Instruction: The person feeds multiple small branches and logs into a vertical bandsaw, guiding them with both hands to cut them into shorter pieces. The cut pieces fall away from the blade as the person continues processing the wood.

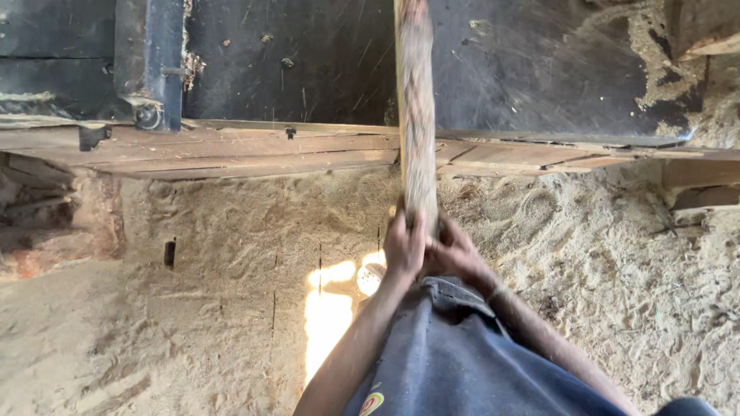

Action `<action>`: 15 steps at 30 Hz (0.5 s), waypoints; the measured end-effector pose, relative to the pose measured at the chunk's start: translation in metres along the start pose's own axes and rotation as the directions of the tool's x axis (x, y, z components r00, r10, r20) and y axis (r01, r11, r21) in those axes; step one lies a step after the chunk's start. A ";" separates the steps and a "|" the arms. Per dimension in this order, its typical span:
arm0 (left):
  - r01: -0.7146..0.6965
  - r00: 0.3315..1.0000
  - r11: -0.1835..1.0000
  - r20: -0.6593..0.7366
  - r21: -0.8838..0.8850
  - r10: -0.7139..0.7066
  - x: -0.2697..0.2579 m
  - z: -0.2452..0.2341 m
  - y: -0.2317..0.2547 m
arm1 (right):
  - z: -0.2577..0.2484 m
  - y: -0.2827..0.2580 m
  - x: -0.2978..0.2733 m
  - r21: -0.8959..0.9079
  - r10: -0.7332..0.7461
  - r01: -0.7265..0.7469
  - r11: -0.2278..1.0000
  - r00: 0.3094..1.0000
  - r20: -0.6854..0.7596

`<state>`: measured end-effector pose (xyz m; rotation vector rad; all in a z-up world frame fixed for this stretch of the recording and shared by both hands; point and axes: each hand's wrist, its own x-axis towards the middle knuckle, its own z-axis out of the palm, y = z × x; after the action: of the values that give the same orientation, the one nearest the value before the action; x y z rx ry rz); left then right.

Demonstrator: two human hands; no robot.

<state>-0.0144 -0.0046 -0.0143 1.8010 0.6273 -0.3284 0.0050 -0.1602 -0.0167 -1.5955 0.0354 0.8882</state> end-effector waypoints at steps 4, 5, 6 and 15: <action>-0.119 0.991 0.982 -0.080 -0.146 0.108 0.086 0.017 0.042 | -0.029 -0.041 0.031 -0.183 -0.171 0.142 0.973 0.973 -0.155; -0.194 0.976 0.965 -0.132 -0.177 0.172 0.099 0.020 0.049 | -0.035 -0.047 0.036 -0.325 -0.227 0.158 0.932 0.956 -0.185; -0.268 0.955 0.941 -0.182 -0.204 0.233 0.108 0.023 0.054 | -0.037 -0.050 0.040 -0.525 -0.375 0.223 0.821 0.905 -0.202; -0.243 0.836 0.963 -0.477 0.120 0.270 0.142 0.044 0.066 | -0.037 -0.061 0.070 -0.975 -0.737 0.097 0.199 0.671 -0.084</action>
<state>0.1434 -0.0248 -0.0493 2.0076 0.7163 0.3148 0.1030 -0.1455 -0.0063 -2.7332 -0.6634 -0.2502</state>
